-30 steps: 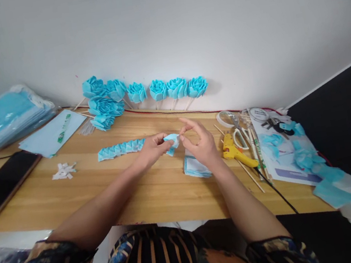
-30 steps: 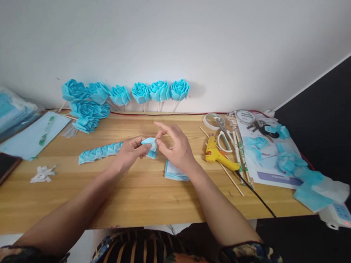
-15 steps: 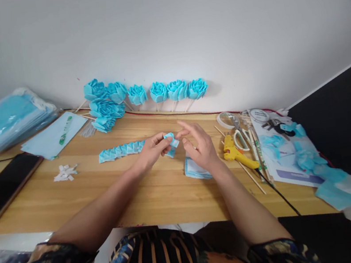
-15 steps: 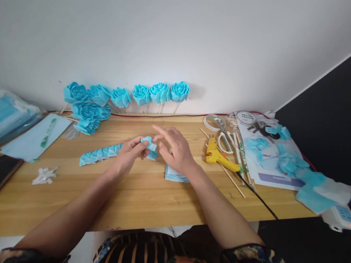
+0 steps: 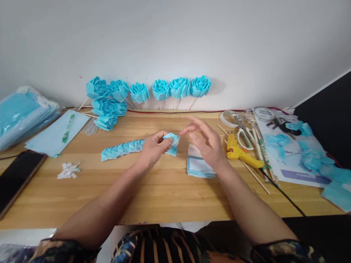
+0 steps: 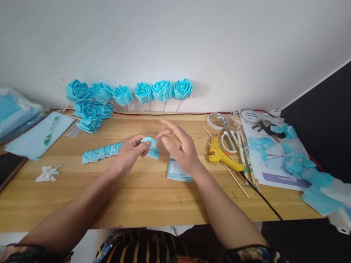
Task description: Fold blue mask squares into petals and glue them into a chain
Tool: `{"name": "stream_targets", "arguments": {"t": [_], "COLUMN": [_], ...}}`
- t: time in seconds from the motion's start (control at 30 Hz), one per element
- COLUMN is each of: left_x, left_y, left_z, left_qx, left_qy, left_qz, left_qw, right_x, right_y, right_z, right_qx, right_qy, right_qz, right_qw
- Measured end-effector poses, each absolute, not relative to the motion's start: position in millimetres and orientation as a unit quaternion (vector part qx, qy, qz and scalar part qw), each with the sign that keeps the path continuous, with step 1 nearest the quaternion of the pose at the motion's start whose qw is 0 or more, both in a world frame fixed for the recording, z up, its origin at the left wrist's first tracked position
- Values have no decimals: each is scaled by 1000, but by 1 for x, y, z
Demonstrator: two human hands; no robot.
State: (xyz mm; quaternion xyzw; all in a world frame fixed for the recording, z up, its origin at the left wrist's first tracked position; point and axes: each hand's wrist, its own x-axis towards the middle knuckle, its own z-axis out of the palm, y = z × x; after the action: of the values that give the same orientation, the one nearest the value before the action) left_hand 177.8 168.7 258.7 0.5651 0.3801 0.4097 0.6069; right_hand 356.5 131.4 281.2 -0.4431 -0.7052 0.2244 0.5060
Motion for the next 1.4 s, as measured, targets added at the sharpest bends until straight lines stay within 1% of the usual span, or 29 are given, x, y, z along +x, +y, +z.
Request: {"name": "stream_targets", "arguments": {"t": [0.07,0.13,0.37,0.73,0.87,1.1,1.17,1.27,1.33,1.4], "left_x": [178,178,178,176,175,172,172,173,173,173], "left_y": [169,168,168,169,171,178,178,175,173,171], "left_z": [259,259,259,258,259,251,252,257,260,262], "left_qx": [555,549,546,560,561,540,540,547,557,565], "left_qy": [388,389,379,374,376,375,373,367,361,357], "left_qz": [413,418,434,432,437,457,459,456,450,446], "left_qw": [610,610,609,601,594,599,599,599,598,596], "right_x": [358,359,366,362,361,372,376,379,377,373], "right_y": [134,139,151,148,148,158,159,158,155,152], "right_z": [281,278,263,265,266,263,261,261,263,264], "right_qx": [-447,-459,-545,-525,-516,-483,-507,-518,-483,-443], "right_qy": [-644,-600,-544,-511,-463,-464,-475,-539,-589,-610], "right_qz": [265,284,295,347,378,344,310,290,328,396], "right_qw": [561,591,566,586,614,658,649,598,559,523]}}
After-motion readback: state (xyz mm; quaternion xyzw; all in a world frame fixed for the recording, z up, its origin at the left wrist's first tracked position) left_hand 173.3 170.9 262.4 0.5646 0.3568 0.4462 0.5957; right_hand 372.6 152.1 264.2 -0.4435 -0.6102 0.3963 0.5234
